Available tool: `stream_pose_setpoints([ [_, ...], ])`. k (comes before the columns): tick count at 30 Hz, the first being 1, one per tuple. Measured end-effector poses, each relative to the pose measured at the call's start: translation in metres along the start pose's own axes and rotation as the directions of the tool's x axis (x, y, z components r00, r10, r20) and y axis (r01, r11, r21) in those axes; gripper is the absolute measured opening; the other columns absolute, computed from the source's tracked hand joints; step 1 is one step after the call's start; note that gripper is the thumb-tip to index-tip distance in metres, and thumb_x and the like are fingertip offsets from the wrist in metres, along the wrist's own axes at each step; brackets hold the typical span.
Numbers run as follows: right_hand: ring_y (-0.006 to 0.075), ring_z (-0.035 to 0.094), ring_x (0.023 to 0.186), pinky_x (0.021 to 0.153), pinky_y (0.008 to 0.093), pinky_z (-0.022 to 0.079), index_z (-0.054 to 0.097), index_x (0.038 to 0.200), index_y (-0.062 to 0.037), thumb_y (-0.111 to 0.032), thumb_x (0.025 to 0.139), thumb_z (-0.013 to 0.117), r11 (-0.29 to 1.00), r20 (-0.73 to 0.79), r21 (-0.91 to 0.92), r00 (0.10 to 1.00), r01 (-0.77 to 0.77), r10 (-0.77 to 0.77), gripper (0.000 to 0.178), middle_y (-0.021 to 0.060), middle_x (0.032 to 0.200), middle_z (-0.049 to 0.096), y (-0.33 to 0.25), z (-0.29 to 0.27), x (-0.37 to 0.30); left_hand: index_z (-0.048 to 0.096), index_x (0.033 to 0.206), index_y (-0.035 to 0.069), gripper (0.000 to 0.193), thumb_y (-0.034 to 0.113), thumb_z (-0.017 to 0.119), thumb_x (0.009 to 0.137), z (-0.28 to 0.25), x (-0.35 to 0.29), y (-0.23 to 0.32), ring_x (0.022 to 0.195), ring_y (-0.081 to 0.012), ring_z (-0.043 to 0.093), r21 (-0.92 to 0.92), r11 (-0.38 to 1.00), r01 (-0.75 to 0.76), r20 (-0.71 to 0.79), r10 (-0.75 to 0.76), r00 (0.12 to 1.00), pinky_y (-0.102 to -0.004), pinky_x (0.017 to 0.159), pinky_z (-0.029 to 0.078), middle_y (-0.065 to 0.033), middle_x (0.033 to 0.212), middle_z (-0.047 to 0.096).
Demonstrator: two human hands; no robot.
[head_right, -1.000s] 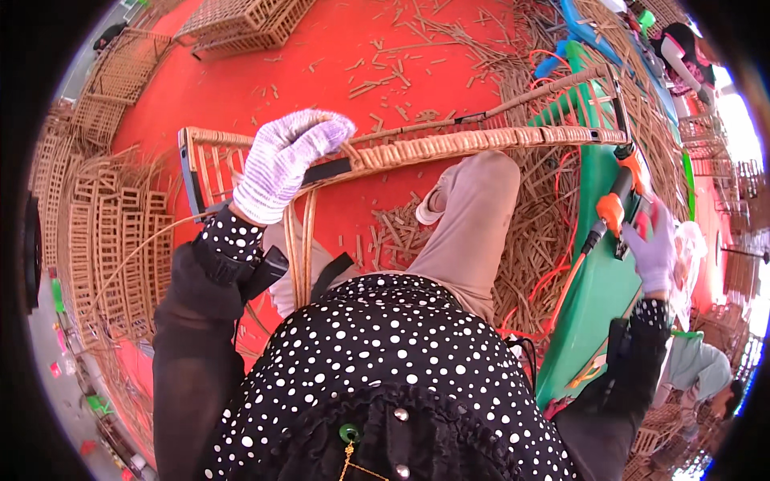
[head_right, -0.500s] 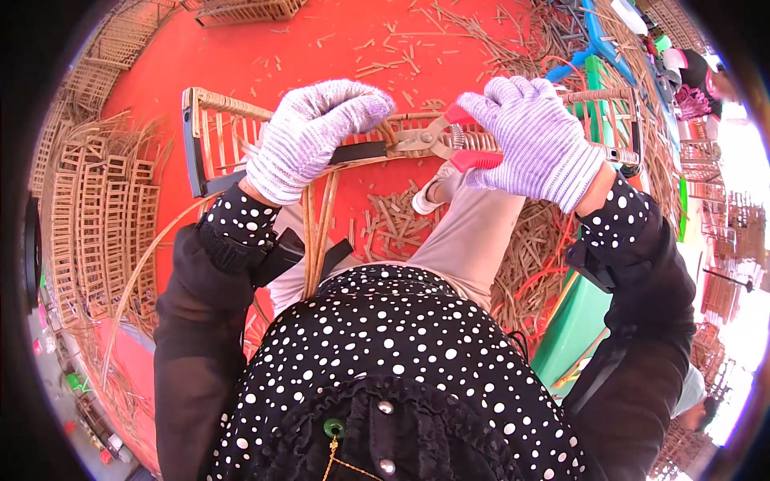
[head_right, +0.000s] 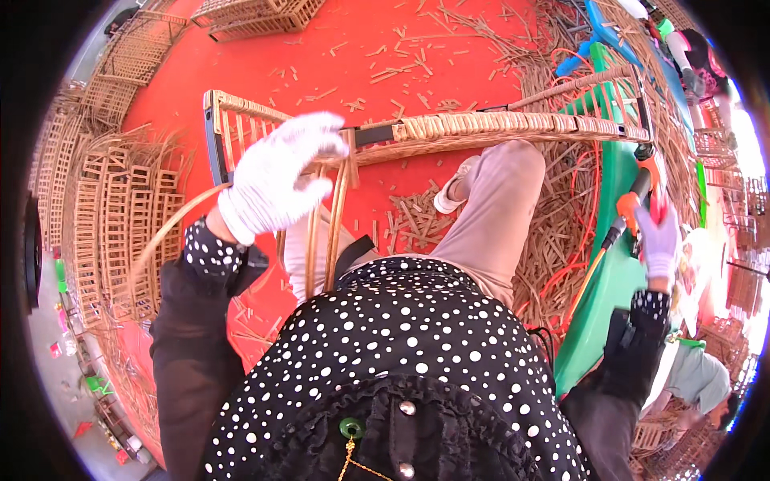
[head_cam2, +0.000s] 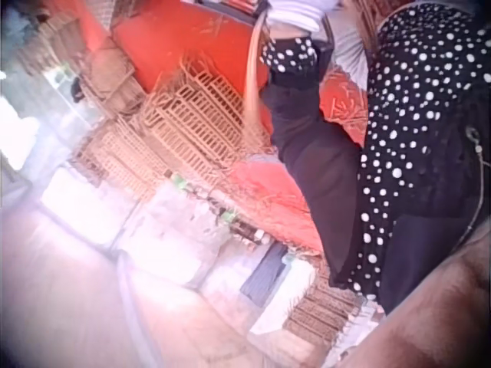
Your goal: The person is assembling or weaving a bamboo cage or furniture part using bamboo strips and a nail gun.
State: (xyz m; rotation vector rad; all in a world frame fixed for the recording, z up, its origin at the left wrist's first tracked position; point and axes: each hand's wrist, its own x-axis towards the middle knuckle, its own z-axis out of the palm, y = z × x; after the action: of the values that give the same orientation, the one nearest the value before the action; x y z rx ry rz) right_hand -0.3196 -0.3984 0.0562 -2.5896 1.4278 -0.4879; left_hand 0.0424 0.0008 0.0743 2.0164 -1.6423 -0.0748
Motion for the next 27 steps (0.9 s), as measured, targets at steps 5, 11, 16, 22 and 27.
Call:
stream_pose_setpoints([
  [5,0.0322,0.051,0.107,0.089,0.0395,0.041,0.044,0.122,0.0003,-0.052,0.066,0.067,0.636,-0.008,-0.628,0.821,-0.448,0.571,0.079,0.0218,0.117,0.051,0.110,-0.002,-0.065,0.055,0.098,0.011,0.031,0.013,0.065,0.068,0.000,-0.010,0.009,0.098,-0.0269,0.054,0.222,0.974,-0.049,-0.091,0.070,0.993,-0.0384,0.087,0.043,-0.0092,0.100,0.057],
  [11,0.0325,0.046,0.114,0.096,0.0371,0.035,0.043,0.126,-0.0014,-0.043,0.080,0.057,0.917,-0.087,-0.387,0.994,-0.102,0.074,0.063,0.0194,0.123,0.048,0.048,0.004,-0.038,0.060,0.078,0.011,0.020,0.029,0.064,0.070,-0.035,0.015,0.029,0.078,-0.0242,0.055,0.625,0.780,0.024,0.150,-0.150,0.977,-0.0361,0.070,0.043,-0.0057,0.076,0.055],
  [16,0.0200,0.055,0.105,0.091,0.0302,0.041,0.049,0.121,-0.0022,-0.010,0.080,0.060,0.745,-0.054,0.530,0.893,0.405,-0.447,0.044,0.0141,0.116,0.055,-0.138,0.030,-0.019,0.058,0.071,0.012,0.007,0.018,0.059,0.068,-0.010,0.093,0.073,0.071,-0.0194,0.053,0.587,0.672,-0.451,0.264,0.367,0.892,-0.0334,0.066,0.043,-0.0032,0.070,0.053],
  [22,0.0189,0.060,0.076,0.071,0.0296,0.047,0.055,0.099,0.0000,-0.012,0.085,0.054,0.259,-0.015,0.921,0.689,0.293,-0.725,0.019,0.0080,0.082,0.062,-0.285,0.062,-0.036,0.062,0.068,0.013,0.014,0.027,0.061,0.066,-0.010,0.115,0.071,0.078,-0.0178,0.054,0.667,0.667,-0.331,0.021,0.427,0.904,-0.0361,0.087,0.035,-0.0004,0.071,0.060],
  [27,0.0149,0.053,0.055,0.059,0.0290,0.046,0.055,0.079,-0.0023,-0.014,0.089,0.046,-0.159,0.178,0.944,0.849,-0.290,-0.498,0.017,0.0019,0.058,0.051,-0.313,0.078,-0.024,0.058,0.104,0.008,0.046,0.039,0.065,0.071,0.009,0.070,0.024,0.092,-0.0257,0.056,0.450,0.886,0.108,-0.700,0.276,0.659,-0.0393,0.076,0.043,-0.0110,0.100,0.059],
])
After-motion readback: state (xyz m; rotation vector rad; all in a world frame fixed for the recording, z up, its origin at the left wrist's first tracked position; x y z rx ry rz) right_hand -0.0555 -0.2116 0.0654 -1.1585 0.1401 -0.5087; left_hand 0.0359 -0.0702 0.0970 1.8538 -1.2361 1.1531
